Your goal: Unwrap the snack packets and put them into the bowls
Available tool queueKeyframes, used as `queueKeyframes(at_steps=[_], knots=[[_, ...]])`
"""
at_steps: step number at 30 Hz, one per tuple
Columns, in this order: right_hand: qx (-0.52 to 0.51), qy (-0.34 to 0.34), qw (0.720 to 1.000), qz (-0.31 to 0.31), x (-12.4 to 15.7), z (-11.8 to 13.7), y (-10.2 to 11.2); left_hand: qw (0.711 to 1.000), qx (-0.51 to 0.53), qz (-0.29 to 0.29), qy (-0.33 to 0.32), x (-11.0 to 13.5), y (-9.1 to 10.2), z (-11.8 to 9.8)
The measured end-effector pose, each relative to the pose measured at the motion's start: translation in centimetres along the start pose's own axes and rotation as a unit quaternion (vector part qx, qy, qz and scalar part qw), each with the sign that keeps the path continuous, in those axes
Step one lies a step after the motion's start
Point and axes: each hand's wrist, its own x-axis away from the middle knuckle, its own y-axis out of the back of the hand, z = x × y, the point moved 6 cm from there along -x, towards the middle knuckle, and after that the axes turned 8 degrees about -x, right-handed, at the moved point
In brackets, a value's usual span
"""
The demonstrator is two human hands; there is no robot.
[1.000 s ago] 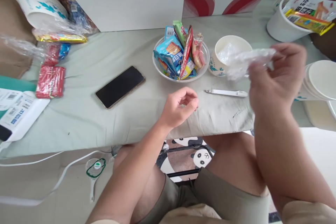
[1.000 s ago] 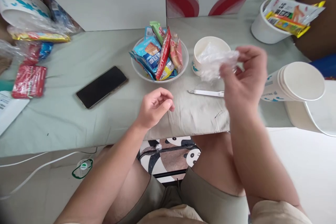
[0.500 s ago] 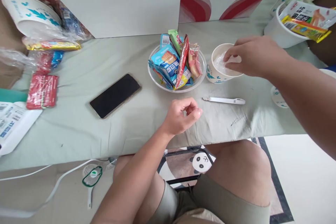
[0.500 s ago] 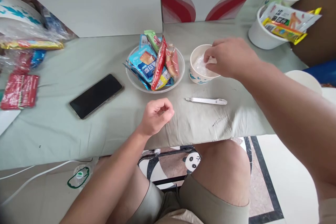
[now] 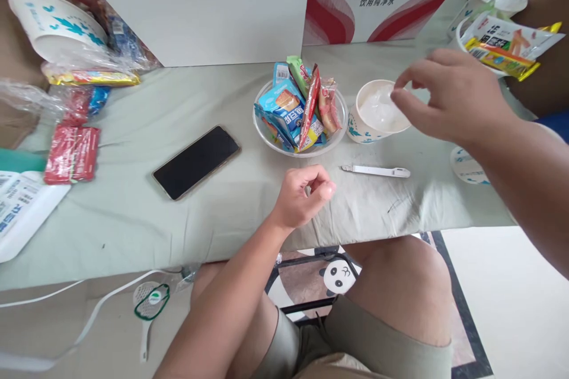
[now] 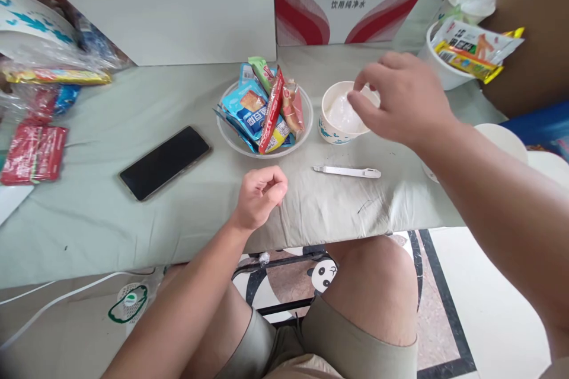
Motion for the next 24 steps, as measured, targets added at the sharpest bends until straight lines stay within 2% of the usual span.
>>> queueKeyframes(at_steps=[2,5,7,8,9,11,15,16,17,19,22,24], knots=[[-0.039,0.046,0.998,0.008,1.2,0.3,-0.9,1.000,-0.003,-0.006,-0.003,-0.1,0.1,-0.1],[-0.032,0.098,0.992,0.079,1.7,0.1,-3.9,0.999,-0.019,-0.026,-0.023,-0.3,0.1,-0.1],[-0.002,0.097,0.991,0.097,1.3,-0.8,-5.2,0.994,-0.060,-0.065,-0.061,-0.1,0.2,-0.4],[0.013,0.087,0.991,0.100,0.9,-1.5,-5.5,0.986,-0.097,-0.104,-0.092,0.2,0.5,-0.7],[0.027,0.069,0.992,0.105,0.6,-2.3,-5.7,0.970,-0.140,-0.149,-0.132,0.6,0.9,-1.2],[0.050,0.017,0.991,0.123,0.2,-4.2,-5.4,0.919,-0.225,-0.236,-0.221,1.6,1.7,-2.6],[0.084,-0.080,0.979,0.167,0.2,-7.8,-4.1,0.797,-0.350,-0.314,-0.380,2.9,2.7,-4.7],[0.096,-0.090,0.976,0.173,0.2,-8.5,-3.8,0.766,-0.365,-0.363,-0.385,3.0,3.4,-4.8],[0.108,-0.096,0.974,0.172,0.2,-9.2,-3.4,0.741,-0.362,-0.417,-0.382,3.1,4.2,-4.7],[0.129,-0.099,0.974,0.156,0.3,-10.7,-2.7,0.743,-0.350,-0.462,-0.334,2.4,5.4,-3.8],[0.128,-0.108,0.978,0.128,0.8,-14.1,-1.8,0.799,-0.290,-0.486,-0.201,1.4,7.2,-1.3],[0.089,-0.147,0.980,0.100,1.7,-17.4,-1.1,0.822,-0.262,-0.493,-0.107,1.2,8.3,0.4]])
